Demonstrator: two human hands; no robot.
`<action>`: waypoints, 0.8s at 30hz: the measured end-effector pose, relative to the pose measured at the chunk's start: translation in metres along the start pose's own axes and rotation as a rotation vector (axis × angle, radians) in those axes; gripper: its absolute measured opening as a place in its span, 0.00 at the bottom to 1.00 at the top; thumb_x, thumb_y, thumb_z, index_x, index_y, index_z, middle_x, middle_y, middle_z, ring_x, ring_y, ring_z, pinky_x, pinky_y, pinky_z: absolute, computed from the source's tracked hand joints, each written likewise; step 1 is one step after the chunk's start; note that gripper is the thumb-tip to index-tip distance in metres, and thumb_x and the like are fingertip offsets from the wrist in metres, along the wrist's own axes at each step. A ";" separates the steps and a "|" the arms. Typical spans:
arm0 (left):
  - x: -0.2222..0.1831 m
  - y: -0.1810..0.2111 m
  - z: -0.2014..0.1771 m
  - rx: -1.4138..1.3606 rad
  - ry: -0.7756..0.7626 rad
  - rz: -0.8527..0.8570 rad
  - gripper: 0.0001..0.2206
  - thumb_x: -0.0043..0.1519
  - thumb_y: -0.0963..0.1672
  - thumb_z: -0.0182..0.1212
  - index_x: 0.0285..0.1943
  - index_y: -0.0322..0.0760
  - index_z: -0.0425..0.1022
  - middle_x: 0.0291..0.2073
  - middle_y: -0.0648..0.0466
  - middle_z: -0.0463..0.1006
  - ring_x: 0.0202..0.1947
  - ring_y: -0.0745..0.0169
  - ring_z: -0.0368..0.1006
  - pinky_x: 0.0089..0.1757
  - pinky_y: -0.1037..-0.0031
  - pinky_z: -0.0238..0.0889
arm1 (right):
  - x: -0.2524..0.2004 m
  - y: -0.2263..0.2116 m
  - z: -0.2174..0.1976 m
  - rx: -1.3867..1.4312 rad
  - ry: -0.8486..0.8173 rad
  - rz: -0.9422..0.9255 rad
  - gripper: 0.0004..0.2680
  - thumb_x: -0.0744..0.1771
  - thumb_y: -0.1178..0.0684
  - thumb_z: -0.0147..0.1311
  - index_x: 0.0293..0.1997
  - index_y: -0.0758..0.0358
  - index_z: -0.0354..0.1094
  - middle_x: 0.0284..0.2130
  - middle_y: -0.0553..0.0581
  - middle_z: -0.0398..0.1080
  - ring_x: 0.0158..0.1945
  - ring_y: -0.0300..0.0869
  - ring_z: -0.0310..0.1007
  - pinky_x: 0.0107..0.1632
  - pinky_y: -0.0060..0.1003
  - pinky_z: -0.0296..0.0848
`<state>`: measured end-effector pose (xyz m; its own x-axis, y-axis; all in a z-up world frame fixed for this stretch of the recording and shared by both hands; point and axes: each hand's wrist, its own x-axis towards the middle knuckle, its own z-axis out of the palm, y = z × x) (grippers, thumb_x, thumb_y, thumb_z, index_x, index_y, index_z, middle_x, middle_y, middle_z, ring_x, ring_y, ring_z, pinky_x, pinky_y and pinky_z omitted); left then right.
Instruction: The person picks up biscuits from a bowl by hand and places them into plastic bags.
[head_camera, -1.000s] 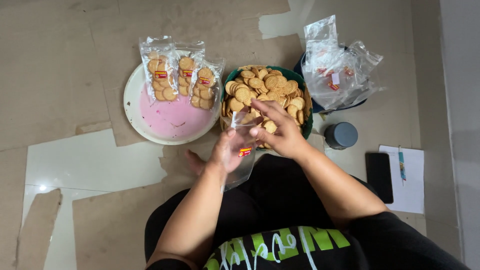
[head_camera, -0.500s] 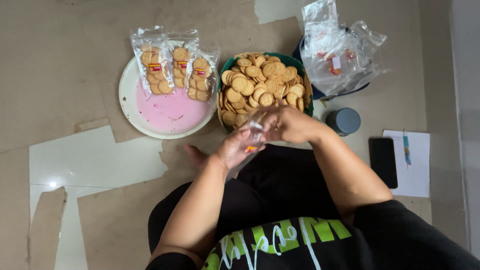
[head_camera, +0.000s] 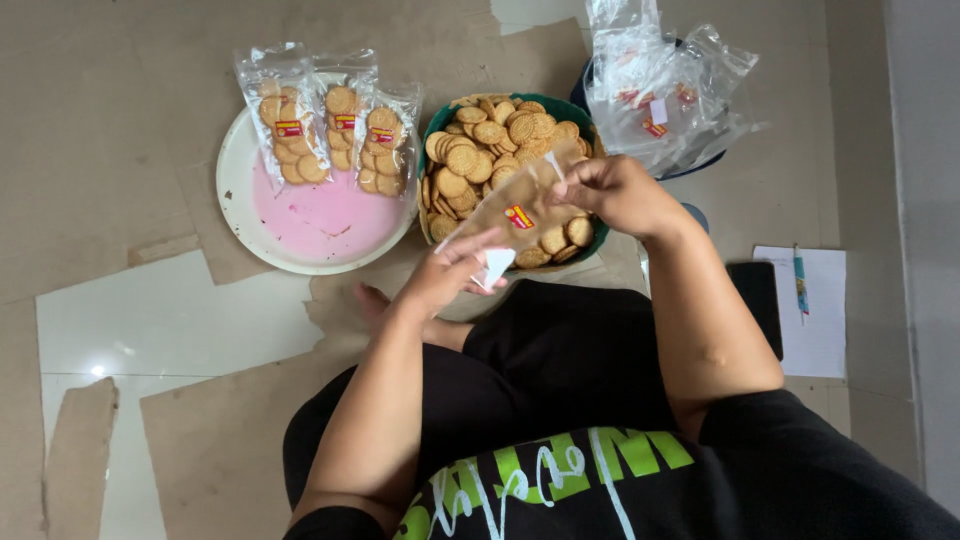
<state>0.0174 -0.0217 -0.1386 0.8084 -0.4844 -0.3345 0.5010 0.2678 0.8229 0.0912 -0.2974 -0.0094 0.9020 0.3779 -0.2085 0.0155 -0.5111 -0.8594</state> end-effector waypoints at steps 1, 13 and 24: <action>0.002 -0.001 -0.003 0.000 -0.002 0.000 0.26 0.67 0.36 0.46 0.75 0.46 0.63 0.60 0.30 0.73 0.45 0.34 0.80 0.42 0.62 0.80 | -0.001 0.000 -0.004 -0.001 0.002 0.001 0.04 0.68 0.52 0.61 0.41 0.57 0.79 0.20 0.52 0.73 0.31 0.38 0.72 0.37 0.33 0.68; -0.022 0.034 -0.025 0.001 -0.091 0.084 0.38 0.62 0.38 0.60 0.81 0.50 0.48 0.65 0.31 0.69 0.61 0.37 0.71 0.59 0.57 0.67 | 0.006 0.018 -0.013 0.139 -0.283 0.131 0.10 0.70 0.47 0.53 0.47 0.57 0.80 0.27 0.59 0.80 0.34 0.37 0.78 0.39 0.29 0.73; -0.001 0.003 0.019 0.121 -0.179 0.131 0.31 0.61 0.49 0.69 0.71 0.32 0.66 0.58 0.43 0.77 0.58 0.51 0.73 0.60 0.58 0.64 | -0.005 -0.058 0.019 -0.253 -0.648 -0.072 0.11 0.69 0.48 0.52 0.38 0.56 0.84 0.44 0.61 0.79 0.77 0.66 0.38 0.65 0.81 0.15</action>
<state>0.0124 -0.0360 -0.1274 0.7906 -0.5953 -0.1437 0.3465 0.2414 0.9065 0.0774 -0.2547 0.0330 0.4571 0.7618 -0.4591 0.2362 -0.6016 -0.7631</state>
